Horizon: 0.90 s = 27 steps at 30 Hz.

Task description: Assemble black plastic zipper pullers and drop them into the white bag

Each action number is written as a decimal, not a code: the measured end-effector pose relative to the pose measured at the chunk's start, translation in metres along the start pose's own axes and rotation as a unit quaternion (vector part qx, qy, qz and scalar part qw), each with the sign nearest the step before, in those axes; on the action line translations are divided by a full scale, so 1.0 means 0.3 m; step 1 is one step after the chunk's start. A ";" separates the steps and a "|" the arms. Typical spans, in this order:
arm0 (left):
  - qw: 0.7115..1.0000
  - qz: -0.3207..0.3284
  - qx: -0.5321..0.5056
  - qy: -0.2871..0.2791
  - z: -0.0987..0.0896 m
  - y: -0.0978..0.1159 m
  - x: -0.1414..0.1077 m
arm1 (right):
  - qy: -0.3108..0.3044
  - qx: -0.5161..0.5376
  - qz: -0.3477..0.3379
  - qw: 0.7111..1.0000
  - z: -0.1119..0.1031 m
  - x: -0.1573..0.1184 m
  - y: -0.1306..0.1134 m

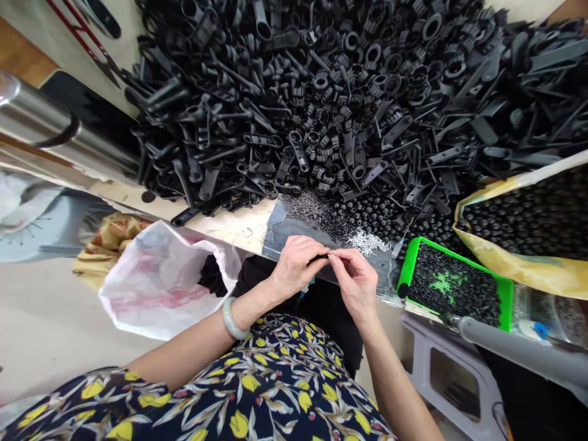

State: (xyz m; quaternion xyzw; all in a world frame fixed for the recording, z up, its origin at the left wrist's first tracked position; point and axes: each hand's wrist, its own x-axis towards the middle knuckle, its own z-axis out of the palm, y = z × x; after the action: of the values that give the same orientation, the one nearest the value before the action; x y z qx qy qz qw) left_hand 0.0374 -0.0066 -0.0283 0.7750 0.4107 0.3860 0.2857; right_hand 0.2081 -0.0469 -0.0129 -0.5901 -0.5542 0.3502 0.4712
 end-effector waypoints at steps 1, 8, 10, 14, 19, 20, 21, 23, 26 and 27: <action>1.000 -0.006 0.001 -0.004 0.001 0.000 0.000 | 0.001 -0.018 -0.007 1.000 0.000 -0.001 -0.001; 1.000 -0.008 0.002 0.004 0.009 -0.003 -0.002 | 0.004 -0.031 -0.010 0.999 0.004 -0.013 -0.011; 1.000 -0.006 -0.001 0.005 0.012 -0.004 -0.003 | 0.003 -0.038 -0.015 0.999 0.006 -0.012 -0.014; 1.000 -0.005 -0.004 0.002 0.013 -0.004 -0.003 | 0.011 -0.046 -0.026 0.999 0.010 -0.007 -0.003; 1.000 -0.008 -0.001 -0.003 0.007 -0.003 -0.002 | 0.011 -0.020 -0.004 1.000 0.015 -0.006 0.019; 1.000 -0.006 0.001 -0.001 0.007 -0.003 -0.002 | 0.011 -0.017 0.004 1.000 0.011 -0.013 0.016; 1.000 -0.004 0.003 0.001 0.006 -0.003 -0.002 | 0.010 -0.018 0.010 1.000 0.002 -0.025 0.007; 1.000 -0.001 0.005 0.004 0.006 -0.002 -0.001 | 0.012 -0.027 0.017 0.999 -0.033 -0.069 -0.023; 1.000 -0.001 0.002 0.006 0.008 0.002 -0.001 | 0.040 -0.012 0.018 0.999 -0.130 -0.175 -0.086; 1.000 -0.003 0.001 0.006 0.008 0.003 -0.002 | 0.058 0.001 0.018 0.998 -0.171 -0.212 -0.107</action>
State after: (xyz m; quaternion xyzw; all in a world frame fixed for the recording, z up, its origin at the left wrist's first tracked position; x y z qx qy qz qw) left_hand 0.0397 -0.0079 -0.0291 0.7716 0.4149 0.3899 0.2835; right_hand 0.2368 -0.1200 0.0264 -0.6189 -0.5148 0.3248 0.4963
